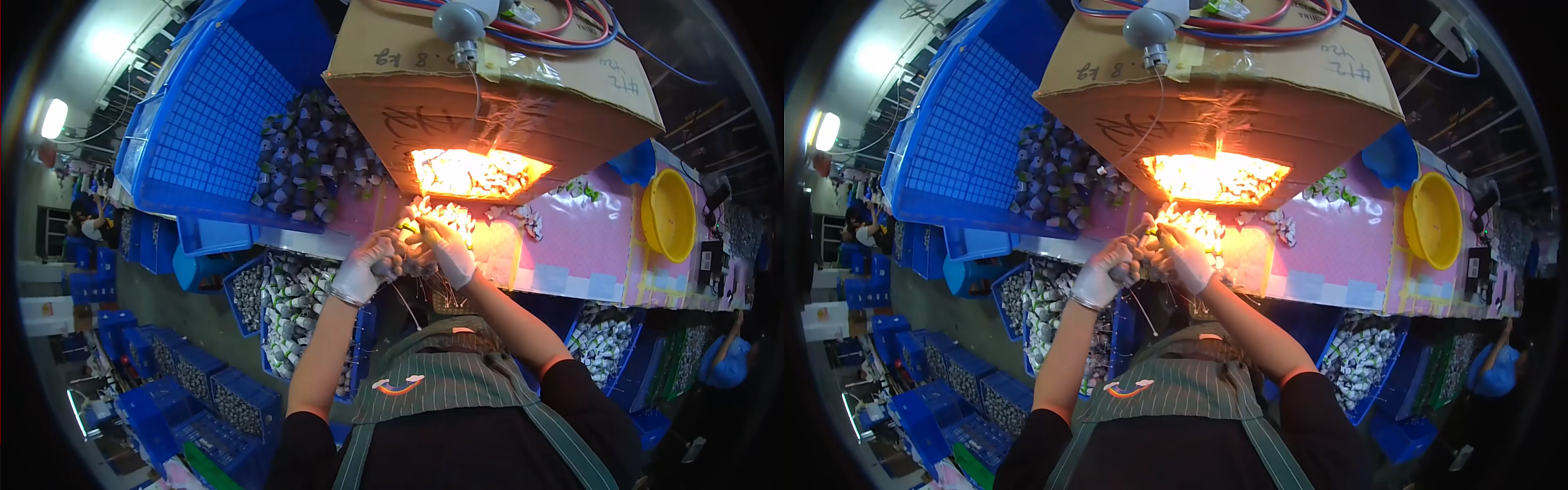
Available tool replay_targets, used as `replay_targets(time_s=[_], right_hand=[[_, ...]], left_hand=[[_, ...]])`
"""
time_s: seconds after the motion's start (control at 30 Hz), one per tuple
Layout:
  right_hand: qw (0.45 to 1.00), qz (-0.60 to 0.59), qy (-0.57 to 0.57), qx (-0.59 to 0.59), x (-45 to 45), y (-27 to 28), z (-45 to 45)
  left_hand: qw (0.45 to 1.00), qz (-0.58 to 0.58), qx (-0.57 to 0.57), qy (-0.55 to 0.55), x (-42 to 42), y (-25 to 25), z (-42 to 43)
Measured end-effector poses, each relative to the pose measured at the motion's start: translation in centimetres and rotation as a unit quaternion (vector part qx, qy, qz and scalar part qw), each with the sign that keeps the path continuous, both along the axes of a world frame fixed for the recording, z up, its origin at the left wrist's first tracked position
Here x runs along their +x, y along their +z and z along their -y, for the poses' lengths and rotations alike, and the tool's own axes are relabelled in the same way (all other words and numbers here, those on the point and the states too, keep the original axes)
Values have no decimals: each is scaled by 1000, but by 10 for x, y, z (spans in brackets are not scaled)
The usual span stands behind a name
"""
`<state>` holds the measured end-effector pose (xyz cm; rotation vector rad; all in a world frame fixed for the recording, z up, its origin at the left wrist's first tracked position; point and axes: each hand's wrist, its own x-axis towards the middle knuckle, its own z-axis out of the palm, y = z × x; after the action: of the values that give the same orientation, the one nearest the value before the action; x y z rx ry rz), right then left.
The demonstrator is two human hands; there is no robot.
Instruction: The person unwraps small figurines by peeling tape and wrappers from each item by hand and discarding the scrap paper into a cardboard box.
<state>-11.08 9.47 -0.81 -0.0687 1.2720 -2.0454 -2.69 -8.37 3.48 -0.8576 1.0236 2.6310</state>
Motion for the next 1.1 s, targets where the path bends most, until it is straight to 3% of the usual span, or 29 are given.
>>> replay_targets(time_s=[0.07,0.13,0.2,0.27,0.33,0.4,0.5,0.63,0.7,0.77,0.83,0.93,0.97,1.03,1.1], right_hand=[[998,45,-2,-41,-2,7,1],[999,2,16,28,-5,-1,-2],[999,36,37,4,-9,-4,-9],[989,1,102,104,-11,4,-15],[991,35,97,81,-4,9,-22],[989,-3,98,114,-2,16,-24],[991,53,85,83,3,31,-27],[995,28,73,67,6,30,-30],[981,-73,96,150,7,29,-31],[976,-128,79,161,10,18,-31],[967,-182,62,169,10,14,-30],[976,-151,66,140,10,18,-32],[989,-85,51,110,10,20,-33],[996,-19,37,78,12,25,-36],[972,181,140,49,12,29,-47]], left_hand=[[995,-36,-65,-63,5,8,-18],[992,-40,-89,-75,9,12,-25],[989,-25,-99,-106,12,19,-27],[988,-15,-112,-101,15,18,-30],[987,-2,-123,-99,18,16,-37],[941,-12,-317,-118,16,17,-42],[910,-19,-390,-141,17,1,-40],[844,-96,-504,-156,19,-10,-41],[844,-81,-497,-182,17,-8,-38],[844,-66,-491,-205,13,-1,-38],[905,18,-354,-235,10,9,-41],[915,33,-305,-263,8,15,-45],[915,33,-304,-263,8,9,-47],[802,-67,-561,-196,8,-5,-51],[782,-105,-594,-155,9,-10,-57]])
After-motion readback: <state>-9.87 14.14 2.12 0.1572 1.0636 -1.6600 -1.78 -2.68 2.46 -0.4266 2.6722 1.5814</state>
